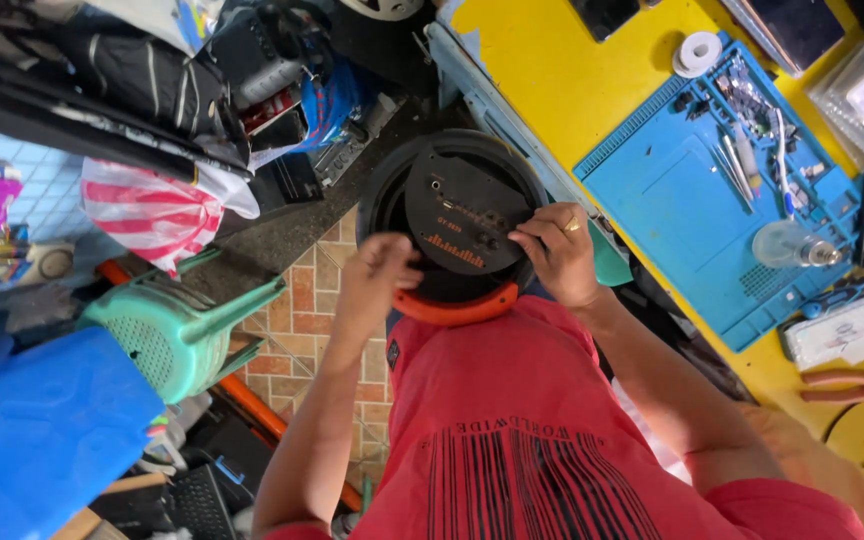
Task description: Connecting internal wires and a power cable to a portable speaker unit on a repair bench.
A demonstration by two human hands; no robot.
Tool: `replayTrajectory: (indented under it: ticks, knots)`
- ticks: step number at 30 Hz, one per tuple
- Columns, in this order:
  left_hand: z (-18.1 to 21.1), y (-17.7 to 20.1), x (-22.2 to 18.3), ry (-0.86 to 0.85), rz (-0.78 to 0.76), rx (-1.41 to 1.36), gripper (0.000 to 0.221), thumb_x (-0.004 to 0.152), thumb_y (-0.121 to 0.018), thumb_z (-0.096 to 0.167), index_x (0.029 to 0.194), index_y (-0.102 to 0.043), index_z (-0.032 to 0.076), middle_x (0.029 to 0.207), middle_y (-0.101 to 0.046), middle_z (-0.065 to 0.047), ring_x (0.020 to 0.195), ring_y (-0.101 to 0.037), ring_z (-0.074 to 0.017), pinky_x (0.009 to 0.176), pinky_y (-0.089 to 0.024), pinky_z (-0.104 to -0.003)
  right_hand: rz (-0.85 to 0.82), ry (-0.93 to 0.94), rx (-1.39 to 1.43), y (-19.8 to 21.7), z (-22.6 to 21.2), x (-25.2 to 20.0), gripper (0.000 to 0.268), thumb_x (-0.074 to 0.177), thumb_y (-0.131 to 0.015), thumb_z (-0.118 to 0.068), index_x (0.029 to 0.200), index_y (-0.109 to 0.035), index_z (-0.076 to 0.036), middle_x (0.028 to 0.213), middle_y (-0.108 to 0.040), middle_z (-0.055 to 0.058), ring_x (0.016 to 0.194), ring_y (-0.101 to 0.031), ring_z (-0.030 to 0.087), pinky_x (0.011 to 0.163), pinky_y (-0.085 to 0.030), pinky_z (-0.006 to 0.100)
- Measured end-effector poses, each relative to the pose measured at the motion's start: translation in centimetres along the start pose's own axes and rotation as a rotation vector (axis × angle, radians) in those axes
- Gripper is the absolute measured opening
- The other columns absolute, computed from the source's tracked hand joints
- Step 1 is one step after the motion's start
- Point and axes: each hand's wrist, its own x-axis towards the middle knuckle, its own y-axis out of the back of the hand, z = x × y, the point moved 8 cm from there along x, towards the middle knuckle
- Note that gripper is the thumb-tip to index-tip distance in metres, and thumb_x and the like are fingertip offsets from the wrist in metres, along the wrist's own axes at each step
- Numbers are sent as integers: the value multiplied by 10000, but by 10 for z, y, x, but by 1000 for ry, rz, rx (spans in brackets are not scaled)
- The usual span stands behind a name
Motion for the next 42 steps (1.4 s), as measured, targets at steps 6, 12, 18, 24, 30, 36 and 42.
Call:
replayTrajectory:
  ticks: [6, 12, 18, 24, 30, 36, 42]
  knots:
    - [19, 9, 25, -265, 127, 24, 435, 1022, -684, 388, 1273, -663, 33, 1028, -745, -225, 791, -775, -307, 686, -675, -431, -108, 26, 69, -3, -7, 10, 154, 902, -854, -96, 980, -732, -43, 931, -613, 68, 904, -616, 304, 783, -553, 418]
    - [-10, 4, 11, -281, 64, 46, 377, 1029, -673, 189, 1294, -582, -63, 959, -744, -219, 745, -763, -283, 688, -675, -433, -171, 65, 81, -4, -10, 5, 153, 917, -843, -84, 1004, -726, -38, 995, -601, 62, 966, -594, 268, 834, -552, 404]
    - [-20, 11, 4, -249, 77, 40, 372, 1042, -638, 226, 1284, -584, -51, 961, -754, -201, 793, -786, -288, 595, -653, -359, -143, 41, 98, -10, -9, -1, 148, 900, -852, -26, 1004, -747, -18, 1052, -584, 70, 1101, -594, 358, 947, -542, 463]
    - [-22, 34, -12, -309, -9, -323, 306, 1015, -649, 117, 1235, -635, -95, 978, -731, -277, 887, -771, -401, 750, -668, -516, -147, 27, 24, -17, -14, -9, 154, 945, -821, -17, 1060, -718, -32, 1114, -556, 91, 1180, -567, 396, 1015, -500, 515]
    - [-111, 131, -30, -301, 199, -515, 287, 1038, -629, 142, 1204, -643, -92, 975, -722, -313, 850, -775, -397, 743, -680, -498, -132, 15, 26, -27, -28, -12, 79, 998, -766, 14, 1045, -704, 10, 1120, -608, 193, 1171, -595, 467, 1029, -471, 559]
    - [-459, 221, -12, 125, 386, -308, 299, 1038, -544, 251, 1064, -727, 14, 783, -712, -168, 665, -740, -251, 580, -630, -408, 10, -9, 20, -33, -43, -19, 88, 983, -790, 64, 1015, -708, 55, 1140, -636, 236, 1178, -616, 477, 1050, -469, 560]
    - [-564, 282, -166, 625, 127, 629, 512, 988, -526, 488, 1151, -759, 62, 1248, -699, -222, 1211, -637, -409, 971, -504, -486, 35, -163, -209, -43, -66, -22, 62, 1022, -636, 29, 1071, -672, 17, 1144, -565, 232, 1159, -539, 389, 981, -474, 556]
